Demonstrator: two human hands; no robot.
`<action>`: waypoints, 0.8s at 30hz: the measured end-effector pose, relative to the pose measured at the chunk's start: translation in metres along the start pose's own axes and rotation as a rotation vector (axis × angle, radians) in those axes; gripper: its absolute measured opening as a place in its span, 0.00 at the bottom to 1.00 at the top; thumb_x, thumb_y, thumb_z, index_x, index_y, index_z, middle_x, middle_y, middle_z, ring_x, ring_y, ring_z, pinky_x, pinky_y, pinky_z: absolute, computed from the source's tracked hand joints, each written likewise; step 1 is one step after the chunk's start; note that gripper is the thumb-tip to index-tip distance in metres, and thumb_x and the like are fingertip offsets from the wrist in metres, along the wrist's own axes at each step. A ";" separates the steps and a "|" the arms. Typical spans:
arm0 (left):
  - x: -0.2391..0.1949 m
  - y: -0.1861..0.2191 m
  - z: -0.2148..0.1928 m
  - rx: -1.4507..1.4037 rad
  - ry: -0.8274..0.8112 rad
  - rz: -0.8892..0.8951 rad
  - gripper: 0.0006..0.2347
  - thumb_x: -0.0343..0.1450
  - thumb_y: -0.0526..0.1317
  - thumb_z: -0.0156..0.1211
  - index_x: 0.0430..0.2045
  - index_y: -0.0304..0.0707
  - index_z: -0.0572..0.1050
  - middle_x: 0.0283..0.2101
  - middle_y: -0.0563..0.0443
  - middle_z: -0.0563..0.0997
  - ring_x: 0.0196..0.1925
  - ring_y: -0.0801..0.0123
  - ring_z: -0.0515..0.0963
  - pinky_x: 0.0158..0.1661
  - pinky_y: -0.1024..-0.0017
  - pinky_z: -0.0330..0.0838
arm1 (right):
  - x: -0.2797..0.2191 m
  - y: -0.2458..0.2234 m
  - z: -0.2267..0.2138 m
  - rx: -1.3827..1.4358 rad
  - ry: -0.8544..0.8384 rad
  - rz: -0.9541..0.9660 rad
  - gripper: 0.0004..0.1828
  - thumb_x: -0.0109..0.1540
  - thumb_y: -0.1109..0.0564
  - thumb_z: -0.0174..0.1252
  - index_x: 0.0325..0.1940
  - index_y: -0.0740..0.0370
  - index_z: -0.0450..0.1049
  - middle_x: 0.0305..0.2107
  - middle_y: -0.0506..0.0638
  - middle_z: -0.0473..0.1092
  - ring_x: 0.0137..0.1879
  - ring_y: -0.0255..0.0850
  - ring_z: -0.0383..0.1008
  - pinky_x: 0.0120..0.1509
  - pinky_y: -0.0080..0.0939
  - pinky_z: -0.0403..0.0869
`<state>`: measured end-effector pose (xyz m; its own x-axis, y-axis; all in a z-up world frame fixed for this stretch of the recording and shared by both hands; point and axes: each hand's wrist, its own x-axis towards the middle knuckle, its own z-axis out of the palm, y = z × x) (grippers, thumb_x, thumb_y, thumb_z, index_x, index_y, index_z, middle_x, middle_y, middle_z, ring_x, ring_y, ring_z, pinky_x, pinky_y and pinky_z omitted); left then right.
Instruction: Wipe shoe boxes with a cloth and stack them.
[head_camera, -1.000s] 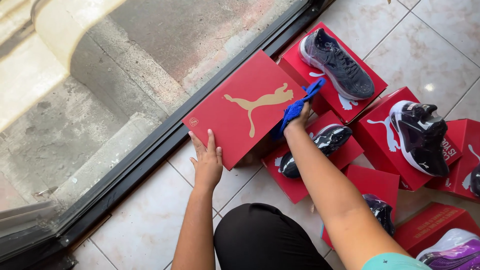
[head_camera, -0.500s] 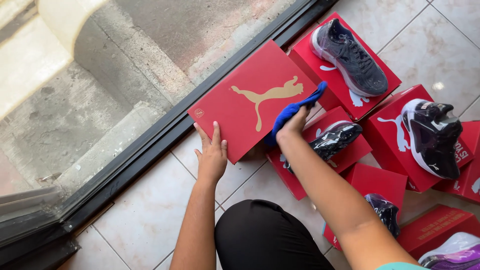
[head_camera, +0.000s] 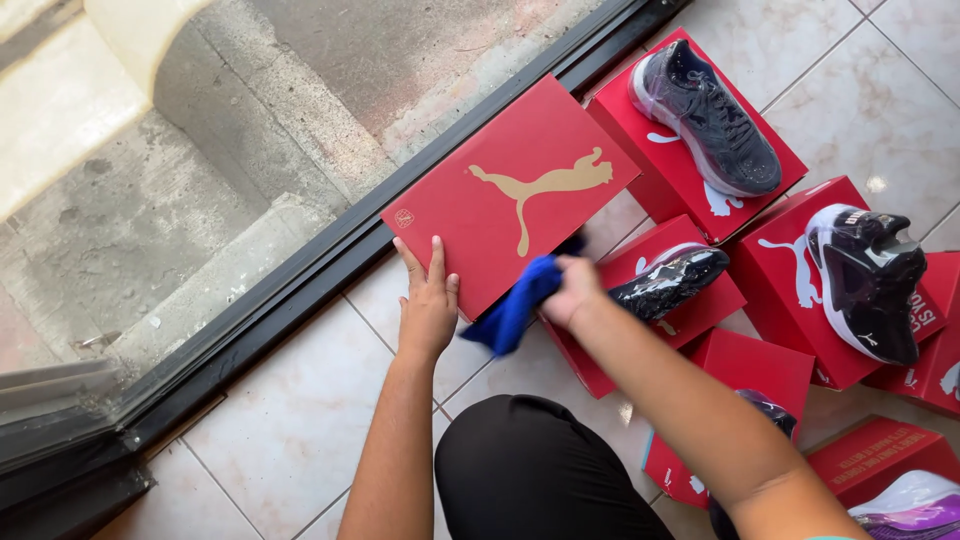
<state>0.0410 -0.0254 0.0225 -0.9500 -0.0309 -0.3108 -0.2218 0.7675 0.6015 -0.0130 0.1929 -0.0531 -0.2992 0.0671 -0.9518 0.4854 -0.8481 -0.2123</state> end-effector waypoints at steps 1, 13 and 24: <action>0.000 -0.001 -0.001 -0.002 0.003 -0.003 0.25 0.80 0.46 0.40 0.75 0.55 0.49 0.77 0.35 0.26 0.75 0.40 0.56 0.60 0.27 0.54 | 0.022 -0.028 -0.009 -0.005 -0.002 0.000 0.18 0.63 0.55 0.55 0.55 0.66 0.71 0.43 0.60 0.72 0.47 0.58 0.78 0.56 0.63 0.73; -0.014 -0.021 0.010 -0.396 0.084 0.032 0.31 0.76 0.35 0.47 0.75 0.48 0.43 0.77 0.35 0.26 0.77 0.41 0.47 0.67 0.34 0.50 | -0.006 -0.142 0.000 -0.771 -0.232 -0.982 0.20 0.69 0.42 0.54 0.63 0.48 0.72 0.46 0.51 0.70 0.52 0.40 0.71 0.59 0.40 0.71; -0.013 -0.022 -0.012 -0.452 0.284 -0.419 0.38 0.69 0.62 0.61 0.73 0.56 0.52 0.62 0.34 0.73 0.63 0.43 0.74 0.57 0.47 0.70 | -0.058 -0.102 -0.020 -0.870 -0.390 -0.687 0.21 0.68 0.53 0.54 0.66 0.56 0.71 0.60 0.58 0.69 0.65 0.49 0.69 0.72 0.56 0.64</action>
<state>0.0561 -0.0498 0.0219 -0.7712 -0.4814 -0.4165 -0.5951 0.3130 0.7402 -0.0288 0.2857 0.0193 -0.8744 0.0773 -0.4789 0.4771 -0.0415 -0.8779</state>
